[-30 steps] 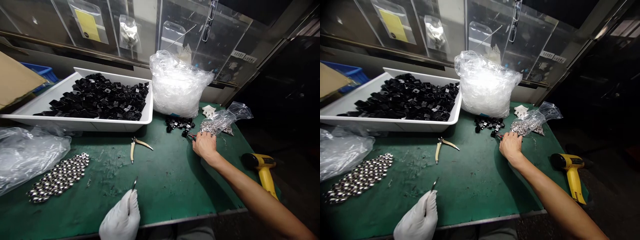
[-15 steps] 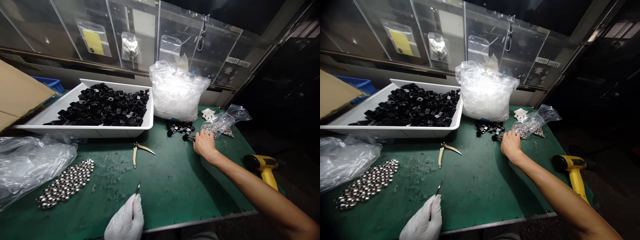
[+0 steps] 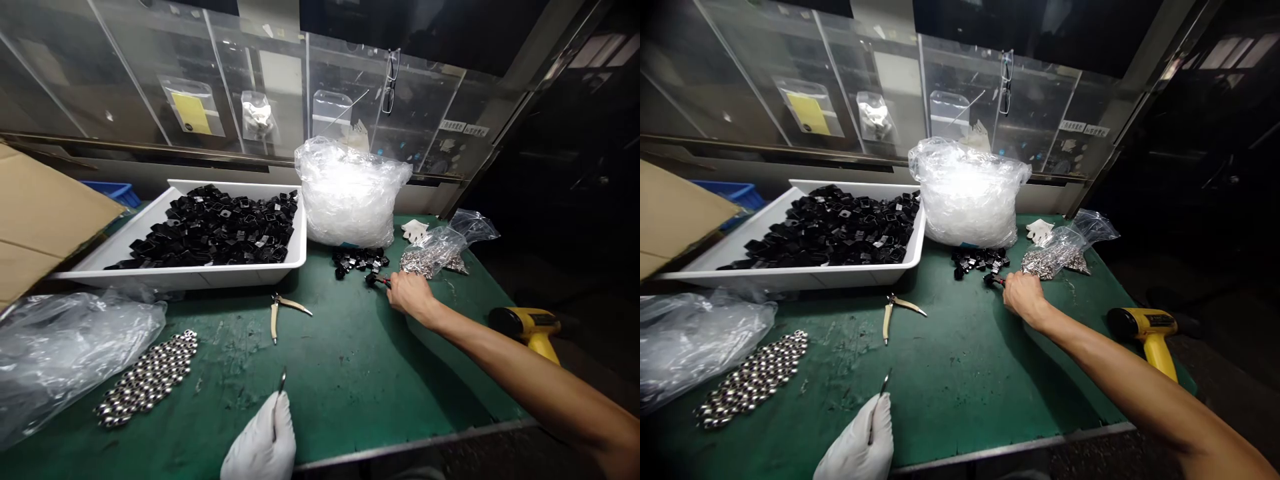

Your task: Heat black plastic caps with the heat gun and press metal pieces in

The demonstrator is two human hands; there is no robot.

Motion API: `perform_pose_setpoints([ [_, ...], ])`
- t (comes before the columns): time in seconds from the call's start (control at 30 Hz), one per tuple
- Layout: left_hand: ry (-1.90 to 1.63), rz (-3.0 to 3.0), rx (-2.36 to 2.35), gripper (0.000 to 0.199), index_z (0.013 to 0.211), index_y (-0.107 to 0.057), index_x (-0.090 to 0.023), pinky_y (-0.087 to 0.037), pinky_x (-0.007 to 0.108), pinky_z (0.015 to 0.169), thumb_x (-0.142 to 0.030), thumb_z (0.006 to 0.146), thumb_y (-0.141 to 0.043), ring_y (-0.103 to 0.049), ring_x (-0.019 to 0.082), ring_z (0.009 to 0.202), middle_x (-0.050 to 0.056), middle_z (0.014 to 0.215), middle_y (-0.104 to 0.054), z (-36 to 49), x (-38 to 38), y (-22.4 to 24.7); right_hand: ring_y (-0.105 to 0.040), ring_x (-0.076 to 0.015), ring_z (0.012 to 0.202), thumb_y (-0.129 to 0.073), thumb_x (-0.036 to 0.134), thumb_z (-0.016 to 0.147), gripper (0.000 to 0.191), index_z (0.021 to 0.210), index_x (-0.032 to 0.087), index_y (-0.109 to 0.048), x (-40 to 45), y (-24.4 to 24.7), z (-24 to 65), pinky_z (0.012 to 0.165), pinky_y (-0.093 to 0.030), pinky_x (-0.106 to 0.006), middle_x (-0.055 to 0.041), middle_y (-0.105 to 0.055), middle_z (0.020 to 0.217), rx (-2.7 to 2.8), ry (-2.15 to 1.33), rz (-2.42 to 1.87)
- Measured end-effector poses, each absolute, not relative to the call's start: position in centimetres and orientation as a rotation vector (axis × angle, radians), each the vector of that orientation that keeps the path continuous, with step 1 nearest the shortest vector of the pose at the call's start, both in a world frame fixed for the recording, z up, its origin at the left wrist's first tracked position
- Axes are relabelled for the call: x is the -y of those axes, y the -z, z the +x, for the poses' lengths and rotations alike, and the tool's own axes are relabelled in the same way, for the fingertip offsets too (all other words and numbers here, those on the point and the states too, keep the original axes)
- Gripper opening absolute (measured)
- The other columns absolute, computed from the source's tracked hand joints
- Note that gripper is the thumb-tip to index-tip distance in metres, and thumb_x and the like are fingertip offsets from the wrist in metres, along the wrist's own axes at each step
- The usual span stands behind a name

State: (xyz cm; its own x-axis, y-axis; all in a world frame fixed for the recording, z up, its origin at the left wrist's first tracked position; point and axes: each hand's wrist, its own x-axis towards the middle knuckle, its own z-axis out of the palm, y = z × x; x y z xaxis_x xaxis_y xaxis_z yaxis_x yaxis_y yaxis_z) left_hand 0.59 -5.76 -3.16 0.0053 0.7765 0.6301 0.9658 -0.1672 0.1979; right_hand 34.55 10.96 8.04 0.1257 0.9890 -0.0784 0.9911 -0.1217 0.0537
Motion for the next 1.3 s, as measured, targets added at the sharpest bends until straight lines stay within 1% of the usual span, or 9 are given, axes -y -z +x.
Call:
perform_pose_setpoints([
  [0.1, 0.886, -2.073, 1.739, 0.016, 0.107, -0.071, -0.021, -0.045, 0.030, 0.067, -0.025, 0.092, -0.064, -0.070, 0.019, 0.074, 0.004, 0.095, -0.078, 0.5, 5.1, 2.5, -0.066, -0.0200, 0.094, -0.061, 0.039, 0.098, 0.030, 0.115, 0.014, -0.064, -8.8, -8.4, 34.5, 0.083, -0.057, -0.040, -0.0076, -0.067, 0.110, -2.104, 0.315, 2.348],
  [0.27, 0.599, -2.087, 1.836, 0.022, 0.109, -0.072, -0.022, -0.040, 0.029, 0.064, -0.031, 0.095, -0.057, -0.061, 0.017, 0.067, 0.003, 0.073, -0.068, 0.3, 2.5, 0.8, -0.058, -0.0140, 0.070, -0.042, 0.050, 0.104, 0.039, 0.092, 0.018, -0.061, -3.3, -8.1, 32.9, 0.067, -0.049, -0.029, 0.0021, -0.059, 0.076, -2.377, 0.959, 2.340],
  [0.43, 0.395, -2.113, 1.928, 0.034, 0.118, -0.067, -0.017, -0.045, 0.035, 0.070, -0.037, 0.098, -0.051, -0.063, 0.024, 0.081, 0.010, 0.094, -0.068, 0.3, 0.6, -1.0, -0.053, -0.0145, 0.072, -0.030, 0.054, 0.104, 0.044, 0.098, 0.020, -0.058, 1.3, -6.7, 30.4, 0.065, -0.043, -0.027, 0.0023, -0.055, 0.078, -2.479, 1.604, 2.312],
  [0.57, 0.763, -2.137, 2.001, 0.041, 0.122, -0.063, -0.014, -0.050, 0.048, 0.089, -0.041, 0.092, -0.060, -0.062, 0.033, 0.107, 0.017, 0.118, -0.065, 2.4, 2.3, -2.8, -0.053, -0.0167, 0.080, -0.032, 0.053, 0.103, 0.040, 0.102, 0.022, -0.057, 3.6, -5.6, 29.0, 0.071, -0.043, -0.029, 0.0000, -0.056, 0.086, -2.466, 1.958, 2.309],
  [0.77, 1.343, -2.860, 2.402, 0.069, 0.145, -0.047, -0.022, -0.056, 0.042, 0.096, -0.031, 0.081, -0.071, -0.064, 0.028, 0.116, 0.015, 0.138, -0.059, 9.9, 7.2, -4.2, -0.055, -0.0184, 0.093, -0.032, 0.050, 0.105, 0.035, 0.115, 0.024, -0.053, 5.6, -4.5, 26.7, 0.086, -0.043, -0.033, -0.0031, -0.059, 0.101, -2.353, 2.346, 2.284],
  [1.0, 1.719, -2.539, 2.702, 0.060, 0.145, -0.048, -0.026, -0.057, 0.036, 0.093, -0.035, 0.088, -0.064, -0.068, 0.026, 0.112, 0.008, 0.117, -0.071, 13.5, 5.5, -2.4, -0.058, -0.0225, 0.112, -0.043, 0.052, 0.102, 0.040, 0.125, 0.023, -0.057, 6.2, -4.7, 24.6, 0.100, -0.044, -0.037, -0.0086, -0.062, 0.121, -2.316, 2.581, 2.252],
  [1.13, 1.889, -2.304, 2.818, 0.042, 0.127, -0.064, -0.024, -0.058, 0.035, 0.086, -0.047, 0.093, -0.055, -0.070, 0.026, 0.104, 0.007, 0.100, -0.074, 15.9, 3.2, -0.2, -0.052, -0.0252, 0.126, -0.047, 0.051, 0.100, 0.043, 0.130, 0.022, -0.057, 5.7, -5.3, 25.0, 0.112, -0.034, -0.041, -0.0104, -0.059, 0.135, -2.330, 2.620, 2.297],
  [1.23, 2.030, -2.033, 2.865, 0.062, 0.108, -0.073, -0.022, -0.059, 0.042, 0.078, -0.064, 0.096, -0.029, -0.072, 0.029, 0.095, 0.012, 0.083, -0.072, 17.8, 2.6, 1.3, -0.048, -0.0255, 0.134, -0.049, 0.049, 0.101, 0.041, 0.127, 0.021, -0.061, 5.4, -5.7, 26.2, 0.117, -0.028, -0.042, -0.0100, -0.057, 0.142, -2.298, 2.766, 2.109],
  [1.3, 2.079, -2.075, 2.815, 0.076, 0.102, -0.075, -0.022, -0.058, 0.047, 0.075, -0.076, 0.091, -0.023, -0.072, 0.032, 0.090, 0.013, 0.074, -0.070, 17.8, 3.0, 1.6, -0.051, -0.0260, 0.133, -0.049, 0.049, 0.101, 0.044, 0.131, 0.019, -0.062, 5.4, -5.9, 27.3, 0.116, -0.032, -0.042, -0.0114, -0.059, 0.143, -2.219, 2.918, 1.846],
])
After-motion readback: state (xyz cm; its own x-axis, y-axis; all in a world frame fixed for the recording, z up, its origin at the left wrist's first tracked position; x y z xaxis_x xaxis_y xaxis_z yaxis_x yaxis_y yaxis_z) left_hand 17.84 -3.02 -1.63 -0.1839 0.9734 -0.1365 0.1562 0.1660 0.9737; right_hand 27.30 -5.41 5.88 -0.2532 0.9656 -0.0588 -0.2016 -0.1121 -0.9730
